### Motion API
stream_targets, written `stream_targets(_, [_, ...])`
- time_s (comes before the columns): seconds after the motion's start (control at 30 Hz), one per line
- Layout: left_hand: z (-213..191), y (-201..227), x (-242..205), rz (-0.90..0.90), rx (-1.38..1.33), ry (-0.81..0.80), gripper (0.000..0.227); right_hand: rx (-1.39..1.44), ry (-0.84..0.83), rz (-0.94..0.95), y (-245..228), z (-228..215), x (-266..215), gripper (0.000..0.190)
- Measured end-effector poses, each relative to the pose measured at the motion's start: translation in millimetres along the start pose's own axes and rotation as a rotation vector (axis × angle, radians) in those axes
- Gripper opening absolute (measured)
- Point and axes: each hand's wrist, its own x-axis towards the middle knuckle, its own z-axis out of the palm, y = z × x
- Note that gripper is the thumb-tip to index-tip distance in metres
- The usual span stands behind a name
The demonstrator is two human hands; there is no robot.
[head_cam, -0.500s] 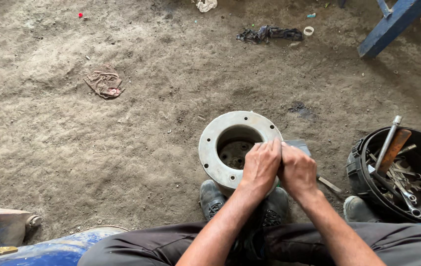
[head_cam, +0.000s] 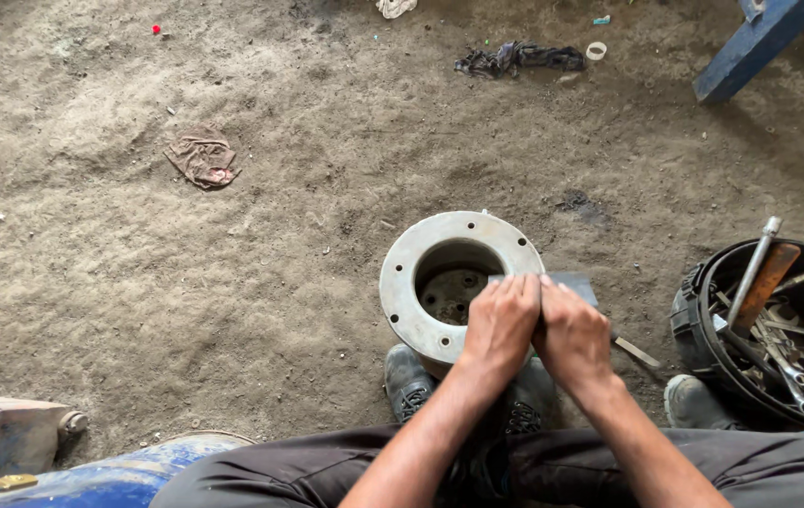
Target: The person sands the top flange and the inner rim of a cylindrical metal component using strips of sandpaper.
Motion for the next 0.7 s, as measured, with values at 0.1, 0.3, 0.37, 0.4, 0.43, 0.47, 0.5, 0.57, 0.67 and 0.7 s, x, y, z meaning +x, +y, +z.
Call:
stream_targets(0.1, [0.0,-2.5,7.3,-0.008,-0.018,0.012,0.012,0.017,-0.071,0.047,2.0,0.6,7.3,0.026])
stream_targets(0.3, [-17.9,19.4,-39.5,0.003,0.093,0.257,0.026,-0.027,0.032,-0.118,-5.6,-3.1,-35.3,0.037])
stream_targets(0.37, [-19.5,22.9,-49.2,-0.010,0.107,0.247,0.029,0.005,0.043,-0.168,-8.0,-3.3,-45.8,0.036])
stream_targets(0.4, [-19.2,22.6,-51.2,-0.017,0.117,0.242,0.031,-0.004,0.042,-0.150,-8.5,-2.0,-45.9,0.036])
stream_targets(0.43, [-17.1,20.9,-49.0,-0.026,0.079,0.179,0.025,-0.015,0.041,-0.132,-6.7,-1.6,-42.1,0.035])
stream_targets(0.47, [-13.6,17.7,-43.3,-0.036,0.041,0.116,0.019,-0.025,0.040,-0.115,-5.1,-1.0,-36.6,0.035])
stream_targets(0.5, [-9.4,14.5,-35.2,-0.042,0.001,0.058,0.013,-0.021,0.022,-0.069,-4.0,0.1,-29.0,0.035])
stream_targets(0.57, [-2.1,4.9,-15.0,-0.019,-0.010,0.077,0.014,-0.016,-0.010,0.017,-1.1,1.2,-7.4,0.035])
stream_targets(0.67, [4.3,-7.6,11.3,-0.043,-0.048,0.038,0.012,0.020,-0.043,0.078,-0.6,-1.6,18.6,0.031])
stream_targets(0.7, [4.5,-8.1,12.7,-0.062,-0.067,0.007,0.011,0.022,-0.045,0.067,-1.4,-3.0,20.3,0.032])
